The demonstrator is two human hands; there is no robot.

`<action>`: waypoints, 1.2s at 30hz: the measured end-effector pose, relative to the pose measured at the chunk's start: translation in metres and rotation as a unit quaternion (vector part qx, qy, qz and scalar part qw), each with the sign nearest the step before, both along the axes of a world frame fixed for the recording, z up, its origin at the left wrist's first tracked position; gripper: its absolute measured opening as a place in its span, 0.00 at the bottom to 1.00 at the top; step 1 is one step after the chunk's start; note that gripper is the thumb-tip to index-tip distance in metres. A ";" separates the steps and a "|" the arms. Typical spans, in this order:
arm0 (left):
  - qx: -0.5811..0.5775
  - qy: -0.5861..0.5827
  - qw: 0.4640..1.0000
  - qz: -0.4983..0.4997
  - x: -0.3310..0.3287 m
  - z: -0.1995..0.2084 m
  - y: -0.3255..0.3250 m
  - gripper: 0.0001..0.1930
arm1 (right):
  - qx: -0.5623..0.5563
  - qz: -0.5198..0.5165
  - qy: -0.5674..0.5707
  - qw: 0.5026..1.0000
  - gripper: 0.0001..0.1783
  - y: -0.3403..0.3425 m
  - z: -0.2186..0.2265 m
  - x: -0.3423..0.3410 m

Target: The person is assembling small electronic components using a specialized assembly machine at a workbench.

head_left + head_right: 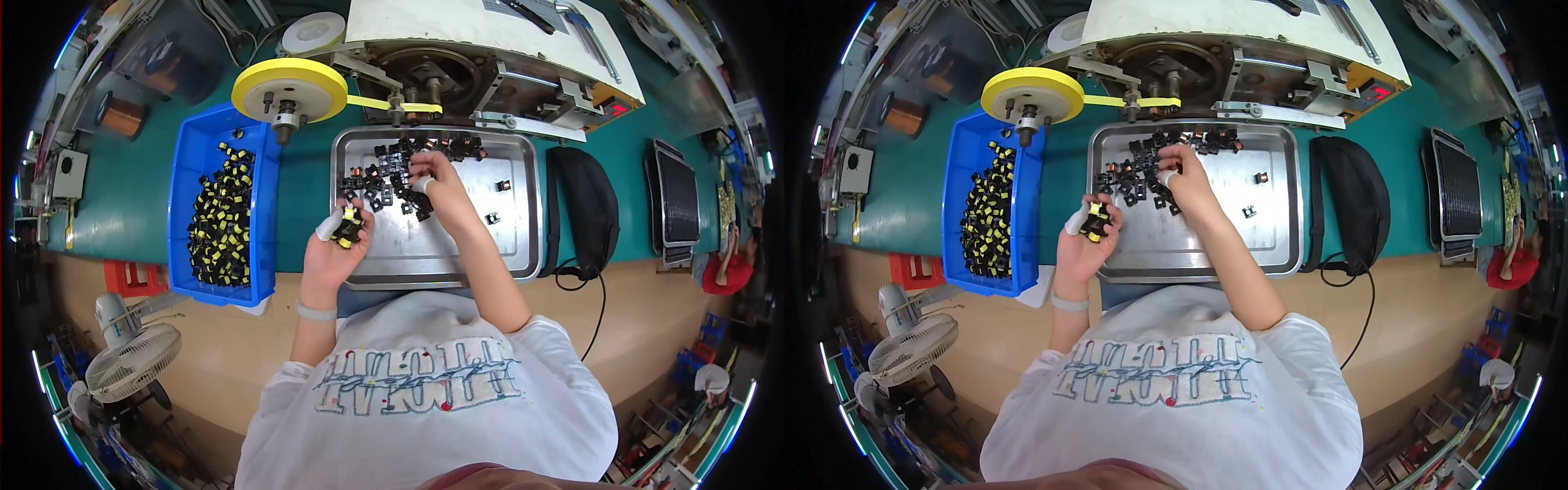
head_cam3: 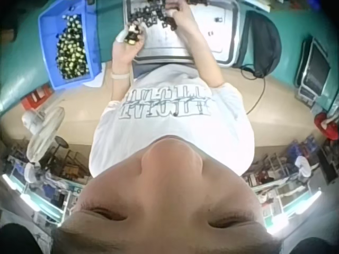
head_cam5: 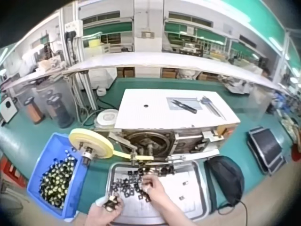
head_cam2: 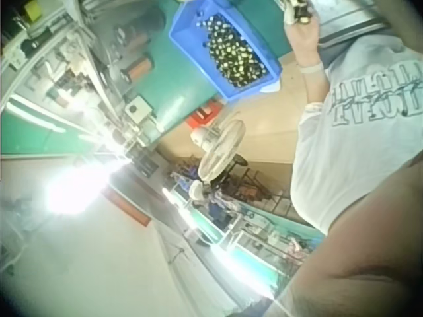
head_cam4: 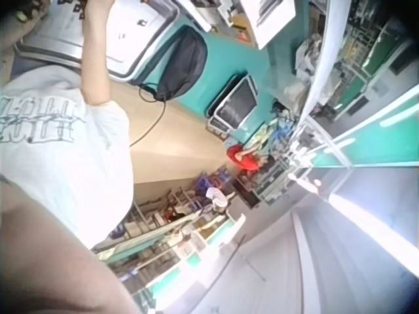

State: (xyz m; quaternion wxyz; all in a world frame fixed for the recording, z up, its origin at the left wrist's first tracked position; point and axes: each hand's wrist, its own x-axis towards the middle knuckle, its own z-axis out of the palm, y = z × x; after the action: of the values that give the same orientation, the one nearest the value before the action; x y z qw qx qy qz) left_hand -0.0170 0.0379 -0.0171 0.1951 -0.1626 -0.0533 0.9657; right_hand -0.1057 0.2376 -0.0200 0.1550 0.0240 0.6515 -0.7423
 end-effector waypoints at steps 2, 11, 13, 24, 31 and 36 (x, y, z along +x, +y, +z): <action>-0.016 -0.003 1.000 -0.022 -0.009 0.000 0.005 0.10 | -0.034 -0.005 -0.014 0.999 0.16 0.008 0.006 0.008; -0.056 0.051 0.991 -0.109 -0.090 0.001 0.050 0.19 | -0.068 -0.104 0.021 0.992 0.11 0.042 0.027 0.028; -0.063 0.064 0.988 -0.124 -0.107 -0.001 0.061 0.19 | -0.045 -0.122 0.039 0.991 0.15 0.048 0.030 0.032; 0.017 0.106 0.979 -0.171 -0.120 0.004 0.087 0.14 | -0.036 -0.177 0.050 0.982 0.18 0.052 0.026 0.037; -0.011 0.047 0.986 -0.157 -0.062 0.012 0.058 0.15 | -0.017 -0.138 0.159 0.977 0.14 0.027 0.023 0.015; -0.049 0.038 0.993 -0.104 -0.037 0.026 0.019 0.15 | -0.067 -0.205 0.124 0.969 0.11 -0.005 0.034 -0.003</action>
State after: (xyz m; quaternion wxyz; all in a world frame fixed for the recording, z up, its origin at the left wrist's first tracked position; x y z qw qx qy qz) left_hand -0.0538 0.0567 0.0092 0.2878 -0.1402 0.0186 0.9472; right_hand -0.1086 0.2327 0.0137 -0.0813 0.0550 0.5954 -0.7974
